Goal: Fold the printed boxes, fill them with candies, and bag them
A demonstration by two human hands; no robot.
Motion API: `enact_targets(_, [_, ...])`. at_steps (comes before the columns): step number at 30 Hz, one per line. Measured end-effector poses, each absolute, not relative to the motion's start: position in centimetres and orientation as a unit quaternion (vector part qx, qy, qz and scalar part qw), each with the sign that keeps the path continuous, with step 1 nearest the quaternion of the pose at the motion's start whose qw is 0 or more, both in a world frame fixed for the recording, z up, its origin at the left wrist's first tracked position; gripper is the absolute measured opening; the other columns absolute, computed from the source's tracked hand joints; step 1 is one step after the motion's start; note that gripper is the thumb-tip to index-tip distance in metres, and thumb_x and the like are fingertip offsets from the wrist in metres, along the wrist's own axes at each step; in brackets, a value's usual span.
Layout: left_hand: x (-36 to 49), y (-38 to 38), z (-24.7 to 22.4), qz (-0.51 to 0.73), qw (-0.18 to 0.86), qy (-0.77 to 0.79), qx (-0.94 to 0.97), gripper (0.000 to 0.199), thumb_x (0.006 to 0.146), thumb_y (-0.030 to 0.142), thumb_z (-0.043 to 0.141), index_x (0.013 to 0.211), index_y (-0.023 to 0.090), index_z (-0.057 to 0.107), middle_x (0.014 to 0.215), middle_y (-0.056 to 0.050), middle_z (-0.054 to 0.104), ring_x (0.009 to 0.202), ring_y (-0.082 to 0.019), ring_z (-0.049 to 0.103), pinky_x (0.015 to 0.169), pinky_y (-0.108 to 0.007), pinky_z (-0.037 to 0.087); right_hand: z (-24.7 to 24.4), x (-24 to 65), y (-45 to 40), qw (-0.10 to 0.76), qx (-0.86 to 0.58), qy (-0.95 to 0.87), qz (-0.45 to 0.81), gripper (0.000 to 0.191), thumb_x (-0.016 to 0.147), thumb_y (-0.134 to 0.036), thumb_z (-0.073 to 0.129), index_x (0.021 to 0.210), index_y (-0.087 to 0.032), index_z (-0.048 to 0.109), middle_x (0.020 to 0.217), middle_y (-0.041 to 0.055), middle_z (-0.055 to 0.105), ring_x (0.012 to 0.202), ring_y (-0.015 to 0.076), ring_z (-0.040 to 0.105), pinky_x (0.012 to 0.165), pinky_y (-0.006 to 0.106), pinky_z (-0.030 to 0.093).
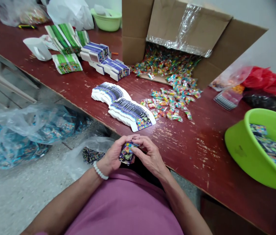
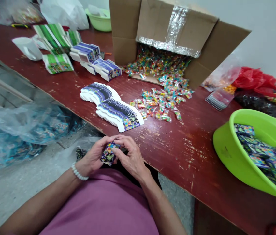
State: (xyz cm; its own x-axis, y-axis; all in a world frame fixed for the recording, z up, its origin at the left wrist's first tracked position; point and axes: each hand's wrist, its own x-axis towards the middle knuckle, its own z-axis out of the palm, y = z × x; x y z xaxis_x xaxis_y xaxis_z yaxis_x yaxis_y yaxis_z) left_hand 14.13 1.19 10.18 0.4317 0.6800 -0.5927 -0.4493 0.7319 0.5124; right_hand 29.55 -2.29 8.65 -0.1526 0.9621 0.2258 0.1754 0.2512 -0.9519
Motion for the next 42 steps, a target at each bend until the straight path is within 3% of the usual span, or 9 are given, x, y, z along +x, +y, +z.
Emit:
enact_targets(6, [8.3,0.5,8.8,0.419,0.642,0.562,0.31,0.047,0.076,0.045,0.071,0.115,0.018,0.07,0.079,-0.002,0.071,0.064,-0.017,0.065,0.055,-0.025,0.051,7.7,33.1,2.0,0.435,-0.627,-0.601,0.236,0.033,0.088,-0.041,0.067,0.113,-0.02,0.065,0.098,0.0068,0.066,0.076,0.0187,0.059,0.075,0.035,0.052])
enact_targets(11, [2.1,0.9,4.6,0.41,0.435,0.71,0.372,0.051,0.069,0.052,0.073,0.106,0.017,0.072,0.09,-0.004,0.072,0.084,-0.024,0.065,0.071,-0.03,0.049,5.5,35.5,6.2,0.343,-0.701,-0.618,0.096,0.046,0.086,-0.049,0.066,0.118,-0.016,0.062,0.113,0.0154,0.062,0.1,0.0279,0.059,0.087,0.042,0.048])
enact_targets(15, [-0.9,1.4,3.0,0.429,0.377,0.735,0.365,0.048,0.069,0.047,0.07,0.106,0.017,0.069,0.098,-0.006,0.071,0.094,-0.024,0.061,0.079,-0.031,0.047,4.3,34.7,6.8,0.24,-0.765,-0.594,0.066,0.059,0.077,-0.06,0.073,0.116,-0.018,0.063,0.118,0.0173,0.058,0.106,0.034,0.057,0.088,0.046,0.046])
enact_targets(20, [-0.6,2.8,4.2,0.465,0.364,0.719,0.366,0.042,0.072,0.037,0.068,0.109,0.016,0.067,0.092,-0.004,0.07,0.082,-0.018,0.061,0.075,-0.029,0.045,3.5,34.2,7.0,0.32,-0.784,-0.519,0.119,0.054,0.069,-0.058,0.077,0.104,-0.018,0.064,0.101,0.0114,0.064,0.094,0.0306,0.059,0.087,0.049,0.046])
enact_targets(27, [6.2,3.6,8.6,0.551,0.432,0.557,0.446,0.032,0.077,0.031,0.071,0.106,0.019,0.069,0.096,-0.005,0.072,0.09,-0.018,0.063,0.086,-0.031,0.048,5.7,36.5,6.1,0.621,-0.597,-0.365,0.354,0.037,0.063,-0.042,0.081,0.084,-0.02,0.062,0.075,-0.0009,0.063,0.062,0.0144,0.056,0.062,0.03,0.047])
enact_targets(30, [9.4,3.4,10.9,0.49,0.578,0.483,0.439,0.035,0.082,0.04,0.07,0.108,0.018,0.07,0.096,-0.006,0.074,0.085,-0.019,0.066,0.083,-0.031,0.049,8.9,36.5,3.8,0.604,-0.562,-0.392,0.407,0.03,0.068,-0.037,0.083,0.086,-0.021,0.066,0.079,0.0002,0.067,0.064,0.0135,0.059,0.063,0.028,0.048])
enact_targets(35, [13.2,2.3,12.4,0.178,0.884,0.259,0.346,0.051,0.075,0.06,0.073,0.1,0.016,0.072,0.092,-0.012,0.076,0.077,-0.024,0.071,0.072,-0.033,0.052,12.5,33.7,0.4,0.491,-0.488,-0.45,0.564,0.02,0.08,-0.039,0.077,0.083,-0.023,0.066,0.076,0.0007,0.068,0.062,0.0146,0.06,0.057,0.028,0.051])
enact_targets(38, [14.0,1.4,11.8,0.104,0.926,0.197,0.304,0.051,0.069,0.055,0.081,0.1,0.016,0.069,0.085,-0.01,0.075,0.067,-0.024,0.073,0.062,-0.031,0.053,12.5,32.7,-0.2,0.473,-0.46,-0.435,0.612,0.021,0.082,-0.042,0.075,0.086,-0.024,0.065,0.073,-0.0005,0.066,0.053,0.0118,0.054,0.047,0.024,0.045])
enact_targets(42, [14.3,0.5,11.3,0.148,0.911,0.238,0.304,0.049,0.064,0.044,0.087,0.098,0.014,0.068,0.077,-0.008,0.073,0.06,-0.022,0.072,0.059,-0.028,0.055,12.1,32.7,-0.5,0.471,-0.432,-0.436,0.633,0.024,0.088,-0.044,0.069,0.097,-0.023,0.064,0.078,-0.0002,0.066,0.05,0.0092,0.052,0.045,0.022,0.043])
